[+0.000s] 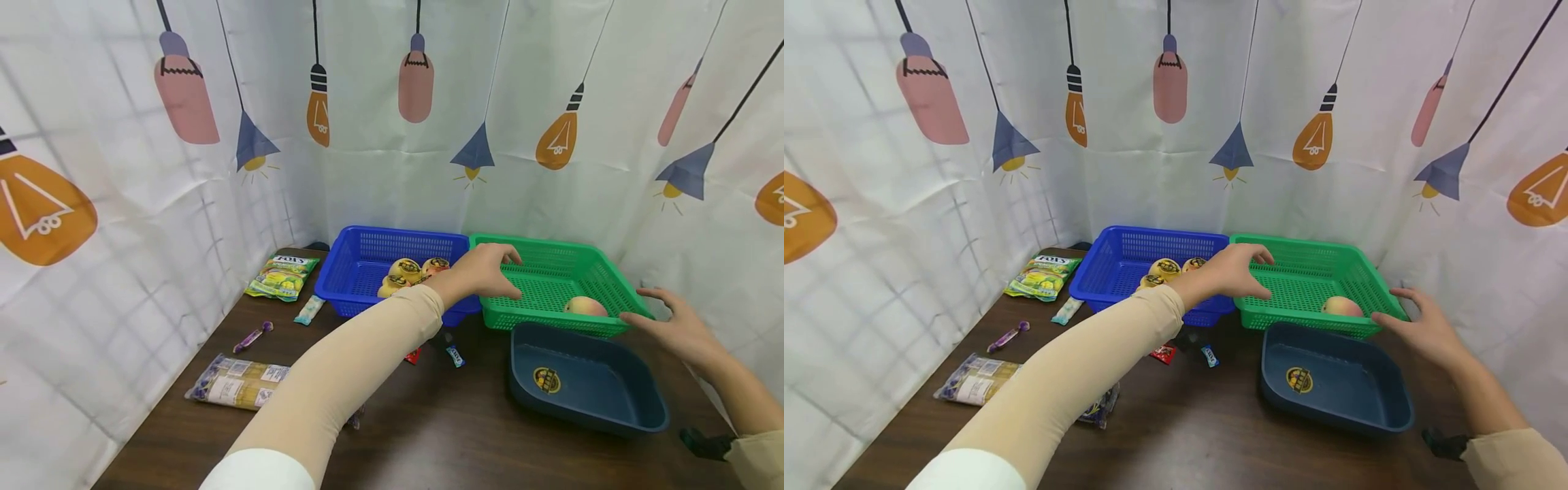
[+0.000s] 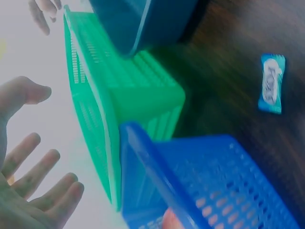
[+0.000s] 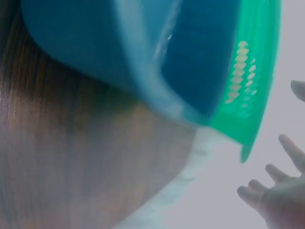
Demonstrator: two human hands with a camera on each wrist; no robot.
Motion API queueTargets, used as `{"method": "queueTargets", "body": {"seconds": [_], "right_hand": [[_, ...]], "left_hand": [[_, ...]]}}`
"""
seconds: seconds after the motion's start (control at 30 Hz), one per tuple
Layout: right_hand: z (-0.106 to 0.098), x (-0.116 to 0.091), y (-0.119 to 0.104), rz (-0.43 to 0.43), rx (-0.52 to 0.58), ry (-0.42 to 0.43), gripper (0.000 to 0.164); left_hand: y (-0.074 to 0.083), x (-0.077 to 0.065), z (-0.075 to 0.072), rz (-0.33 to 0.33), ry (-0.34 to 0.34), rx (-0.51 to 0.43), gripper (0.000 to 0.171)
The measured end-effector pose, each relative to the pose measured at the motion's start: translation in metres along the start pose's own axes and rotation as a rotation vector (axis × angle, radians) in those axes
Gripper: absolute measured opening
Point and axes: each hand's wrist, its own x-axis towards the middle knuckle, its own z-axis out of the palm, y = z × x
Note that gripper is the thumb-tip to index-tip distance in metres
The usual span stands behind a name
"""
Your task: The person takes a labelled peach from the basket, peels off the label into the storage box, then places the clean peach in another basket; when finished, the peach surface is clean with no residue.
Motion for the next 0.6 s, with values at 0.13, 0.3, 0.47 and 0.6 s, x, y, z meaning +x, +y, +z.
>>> {"method": "queueTargets", "body": {"seconds": [0.13,0.3,0.47,0.6], "right_hand": [[0.005,-0.009,-0.022,-0.055,-0.057,0.084,0.091],[0.02,-0.024,-0.055,-0.111,-0.013,0.112,0.083],[0.043,-0.038,-0.078,-0.088,0.114,0.104,0.077],[0.063,-0.048,-0.099,-0.079,0.226,0.074,0.076]], "left_hand": [[-0.009,-0.003,-0.013,0.006,-0.001,-0.008,0.058],[-0.024,-0.008,-0.03,-0.006,0.017,-0.032,0.061],[-0.041,-0.008,-0.047,-0.032,0.021,-0.024,0.062],[-0.06,-0.002,-0.061,-0.083,0.022,-0.022,0.06]]}}
